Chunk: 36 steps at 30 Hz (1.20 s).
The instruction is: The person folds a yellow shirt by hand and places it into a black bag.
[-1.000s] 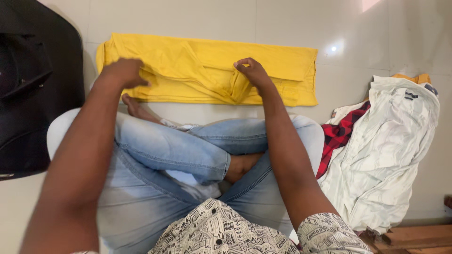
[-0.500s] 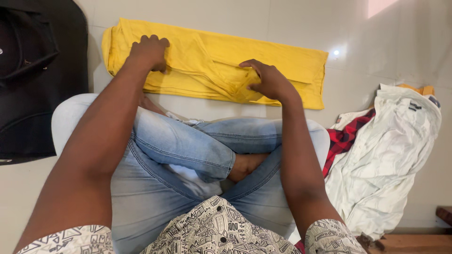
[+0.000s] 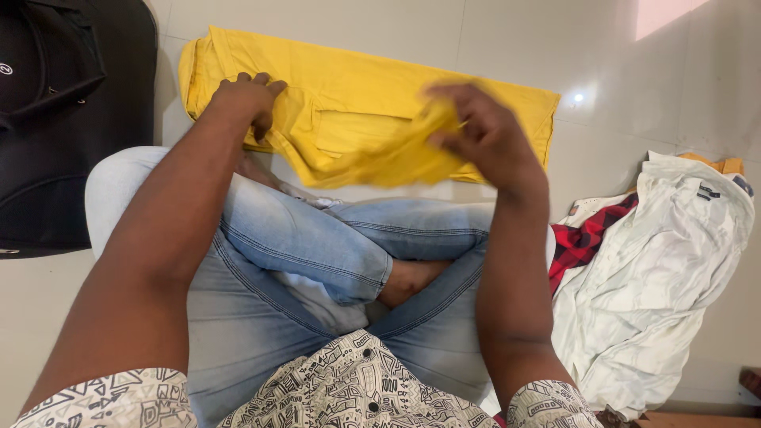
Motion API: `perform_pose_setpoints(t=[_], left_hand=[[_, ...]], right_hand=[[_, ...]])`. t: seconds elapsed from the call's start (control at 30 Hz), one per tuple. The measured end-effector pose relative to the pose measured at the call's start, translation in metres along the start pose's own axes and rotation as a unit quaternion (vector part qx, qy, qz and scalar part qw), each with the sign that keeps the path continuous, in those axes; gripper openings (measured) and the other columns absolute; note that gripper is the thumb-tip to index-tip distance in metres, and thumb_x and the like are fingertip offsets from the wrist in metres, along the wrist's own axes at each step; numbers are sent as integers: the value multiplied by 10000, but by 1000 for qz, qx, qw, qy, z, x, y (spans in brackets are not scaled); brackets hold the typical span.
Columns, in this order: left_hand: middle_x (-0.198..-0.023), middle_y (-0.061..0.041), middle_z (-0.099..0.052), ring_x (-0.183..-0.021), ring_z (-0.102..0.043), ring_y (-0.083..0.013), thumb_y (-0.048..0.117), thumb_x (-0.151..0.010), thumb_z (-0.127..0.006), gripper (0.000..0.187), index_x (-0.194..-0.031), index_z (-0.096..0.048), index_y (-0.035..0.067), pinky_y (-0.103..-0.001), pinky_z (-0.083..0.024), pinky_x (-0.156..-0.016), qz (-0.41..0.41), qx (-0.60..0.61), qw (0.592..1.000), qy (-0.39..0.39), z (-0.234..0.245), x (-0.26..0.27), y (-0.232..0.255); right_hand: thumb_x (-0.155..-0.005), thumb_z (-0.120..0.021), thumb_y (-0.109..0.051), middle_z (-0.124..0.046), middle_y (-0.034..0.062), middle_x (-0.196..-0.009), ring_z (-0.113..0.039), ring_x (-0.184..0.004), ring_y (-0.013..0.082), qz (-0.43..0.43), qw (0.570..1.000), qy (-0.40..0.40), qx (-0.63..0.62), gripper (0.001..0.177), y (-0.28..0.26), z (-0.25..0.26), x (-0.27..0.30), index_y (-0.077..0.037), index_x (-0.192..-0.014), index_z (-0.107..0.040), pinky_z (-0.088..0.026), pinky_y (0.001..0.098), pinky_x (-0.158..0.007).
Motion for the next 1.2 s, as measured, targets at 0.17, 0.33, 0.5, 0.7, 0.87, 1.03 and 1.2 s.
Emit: perform_pose_setpoints(t=[0.17, 0.33, 0.5, 0.7, 0.87, 1.03, 1.2], left_hand=[[-1657, -17, -308, -1502, -325, -322, 134, -609, -990, 1269, -1631, -262, 319, -561, -404, -1129, -6, 18, 1000, -9, 9, 8, 3], [-1571, -36, -421, -1464, -376, -315, 108, -626, -966, 1089, -1550, -415, 275, -564, -395, -1124, -50, 23, 998, 32, 7, 10, 10], [-1449, -56, -526, -1400, -438, -313, 120, -668, -925, 785, -1366, -581, 221, -548, -411, -1103, -92, -4, 994, 50, -3, -2, 20], [-1224, -68, -675, -1248, -585, -314, 152, -740, -881, 529, -1222, -668, 200, -603, -357, -1120, -88, -10, 995, 36, -11, -18, 18], [-1105, -64, -712, -1140, -647, -325, 144, -743, -864, 423, -1122, -680, 170, -606, -383, -1064, -106, 11, 993, 56, -12, -22, 16], [-1088, -71, -736, -1127, -659, -323, 162, -703, -885, 461, -1110, -669, 162, -585, -426, -1021, -144, 13, 988, 48, -7, -14, 21], [-1040, -66, -750, -1096, -663, -312, 202, -734, -869, 362, -1060, -712, 182, -557, -442, -1015, -143, 13, 989, 18, -6, -10, 25]], right_hand=[[-972, -693, 81, -572, -51, -1047, -443, -900, 51, 85, 973, 123, -173, 315, 65, 27, -31, -27, -1267, -674, -407, 213, -831], [-917, -658, 31, -656, -32, -1004, -553, -865, 61, -26, 984, 154, -83, 241, 120, 39, -46, -12, -1142, -734, -487, 211, -794], [-904, -572, 11, -727, 47, -970, -695, -892, 111, -54, 993, 102, 13, 295, 150, 49, -48, -21, -1147, -736, -547, 258, -806], [-900, -779, -166, -738, 56, -1046, -695, -904, 187, -88, 965, 100, 224, 249, 173, 49, -46, -91, -1128, -714, -556, 340, -792], [-678, -947, -212, -669, 122, -1149, -629, -1069, 334, -36, 944, -10, 328, 528, 191, 46, -44, -104, -1136, -708, -525, 428, -854], [-699, -897, -199, -670, 92, -1181, -637, -1103, 323, -192, 898, -7, 397, 521, 198, 38, -43, -160, -1167, -672, -560, 453, -847], [-869, -822, -220, -708, 141, -1159, -651, -1102, 359, -212, 908, 74, 355, 370, 186, 49, -49, -184, -1206, -674, -525, 472, -900]])
Point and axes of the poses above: each hand's wrist, its own x-axis away from the middle knuckle, its own z-axis out of the back of the hand, y = z × x, the point moved 2 cm from there along -x, towards the middle knuckle
